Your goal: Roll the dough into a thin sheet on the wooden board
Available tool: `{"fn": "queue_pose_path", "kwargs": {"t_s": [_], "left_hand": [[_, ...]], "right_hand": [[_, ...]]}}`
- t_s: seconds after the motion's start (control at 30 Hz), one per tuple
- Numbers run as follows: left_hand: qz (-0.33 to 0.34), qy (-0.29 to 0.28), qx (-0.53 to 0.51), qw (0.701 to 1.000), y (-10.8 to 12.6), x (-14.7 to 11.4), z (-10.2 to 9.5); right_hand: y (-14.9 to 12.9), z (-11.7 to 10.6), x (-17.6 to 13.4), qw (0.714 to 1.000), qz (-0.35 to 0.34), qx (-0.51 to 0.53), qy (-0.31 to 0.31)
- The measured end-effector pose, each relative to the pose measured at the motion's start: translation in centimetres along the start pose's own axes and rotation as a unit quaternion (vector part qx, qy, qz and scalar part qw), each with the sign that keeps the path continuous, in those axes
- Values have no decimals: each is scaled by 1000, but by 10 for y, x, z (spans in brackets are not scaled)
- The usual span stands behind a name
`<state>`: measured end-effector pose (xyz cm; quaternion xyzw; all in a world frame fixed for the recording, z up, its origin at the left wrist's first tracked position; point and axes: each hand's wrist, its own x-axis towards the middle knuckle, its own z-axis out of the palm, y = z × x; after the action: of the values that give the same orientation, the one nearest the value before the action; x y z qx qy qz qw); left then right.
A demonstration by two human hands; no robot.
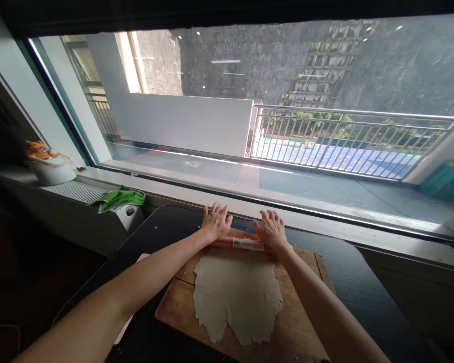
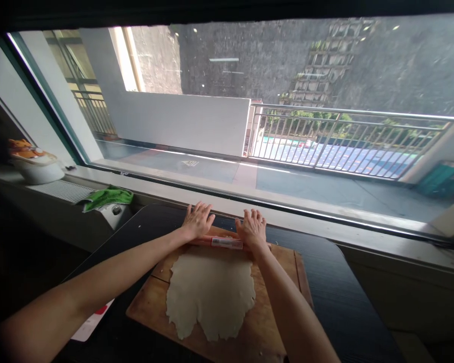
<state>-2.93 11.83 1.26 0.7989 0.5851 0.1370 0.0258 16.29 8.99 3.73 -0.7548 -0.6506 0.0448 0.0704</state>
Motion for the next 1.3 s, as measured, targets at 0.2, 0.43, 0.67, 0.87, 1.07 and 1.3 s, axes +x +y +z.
{"fn": "queue_pose_path", "kwargs": {"t_s": [0.2,0.43,0.67,0.87,1.07,1.3], "left_hand": [[122,18,3,992,-1,-68,9],[24,-5,2,1000,3,1,-2],[101,-15,-2,995,3,-49,6],[61,-4,1,998,3,-16,4],[18,-7,-5,1000,4,-8,1],[97,29,-4,995,4,-44,7]], "right_hand": [[20,24,-65,994,-108,-19,6],[4,8,0,1000,-7,0,19],[9,22,-45,996,-89,-1,7],[1,16,-11,999,-38,10,4],[-2,14,-3,999,-25,17,40],[6,24,-44,992,-109,4,57]]}}
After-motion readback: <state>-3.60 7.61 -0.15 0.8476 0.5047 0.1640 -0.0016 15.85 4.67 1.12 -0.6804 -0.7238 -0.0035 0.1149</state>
